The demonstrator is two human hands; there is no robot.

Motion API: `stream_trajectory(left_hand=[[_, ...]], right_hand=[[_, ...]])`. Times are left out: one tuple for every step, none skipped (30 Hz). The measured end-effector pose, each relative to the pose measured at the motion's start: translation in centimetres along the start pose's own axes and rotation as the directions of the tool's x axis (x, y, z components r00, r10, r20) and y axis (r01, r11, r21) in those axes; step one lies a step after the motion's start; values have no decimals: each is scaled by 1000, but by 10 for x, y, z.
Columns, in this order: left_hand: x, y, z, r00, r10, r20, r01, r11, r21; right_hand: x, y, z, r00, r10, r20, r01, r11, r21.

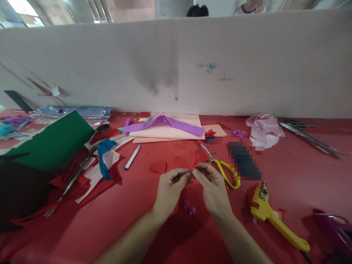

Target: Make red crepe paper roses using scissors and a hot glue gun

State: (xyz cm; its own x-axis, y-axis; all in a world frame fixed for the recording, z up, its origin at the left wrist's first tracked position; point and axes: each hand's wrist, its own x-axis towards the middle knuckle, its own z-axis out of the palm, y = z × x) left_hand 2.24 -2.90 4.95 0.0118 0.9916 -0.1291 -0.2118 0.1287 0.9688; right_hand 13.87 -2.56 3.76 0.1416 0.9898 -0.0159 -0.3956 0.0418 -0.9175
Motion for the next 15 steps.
stream_trajectory(left_hand=[[0, -1, 0, 1000, 5, -1, -5, 1000, 1], [0, -2, 0, 1000, 14, -3, -14, 1000, 2], [0, -3, -1, 1000, 28, -7, -28, 1000, 6], [0, -5, -1, 999, 46, -12, -46, 999, 17], [0, -6, -1, 997, 69, -20, -68, 997, 37], [-1, -7, -1, 995, 96, -27, -94, 993, 69], [-1, -7, -2, 991, 128, -31, -124, 986, 114], [-1, -7, -2, 986, 164, -34, -156, 973, 169], [-2, -7, -3, 978, 206, -33, -193, 954, 231], [-3, -6, -3, 967, 253, -30, -233, 927, 294], [-4, -5, -4, 953, 301, -24, -274, 895, 351], [-4, -3, -4, 938, 346, -13, -312, 862, 400], [-5, -2, -4, 922, 387, -4, -346, 830, 436], [-6, -1, -4, 907, 422, 3, -375, 803, 463], [-6, 0, -4, 894, 448, 10, -397, 780, 484]], right_hand=[[0, 0, 0, 1000, -4, 3, 4, 1000, -1], [-1, 0, 0, 1000, -9, 3, 9, 1000, -2], [-1, 0, 0, 1000, -13, 2, 13, 1000, -4], [-1, 1, 0, 1000, -17, 1, 17, 1000, -8], [-1, 1, 0, 1000, -22, 1, 22, 1000, -12], [-1, 1, 0, 1000, -26, 1, 26, 1000, -15], [-1, 2, 0, 1000, -30, 1, 30, 999, -18], [-1, 2, 0, 999, -33, 0, 33, 999, -21], [-1, 2, 0, 999, -36, -1, 36, 999, -22], [-1, 2, 0, 999, -39, -5, 39, 999, -22], [-2, 1, 1, 999, -41, -9, 40, 999, -22], [-2, 1, 2, 999, -40, -13, 39, 999, -21], [-2, 1, 2, 999, -38, -18, 37, 999, -19], [-3, 1, 2, 999, -34, -21, 34, 999, -17], [-3, 1, 3, 999, -32, -21, 32, 999, -16]])
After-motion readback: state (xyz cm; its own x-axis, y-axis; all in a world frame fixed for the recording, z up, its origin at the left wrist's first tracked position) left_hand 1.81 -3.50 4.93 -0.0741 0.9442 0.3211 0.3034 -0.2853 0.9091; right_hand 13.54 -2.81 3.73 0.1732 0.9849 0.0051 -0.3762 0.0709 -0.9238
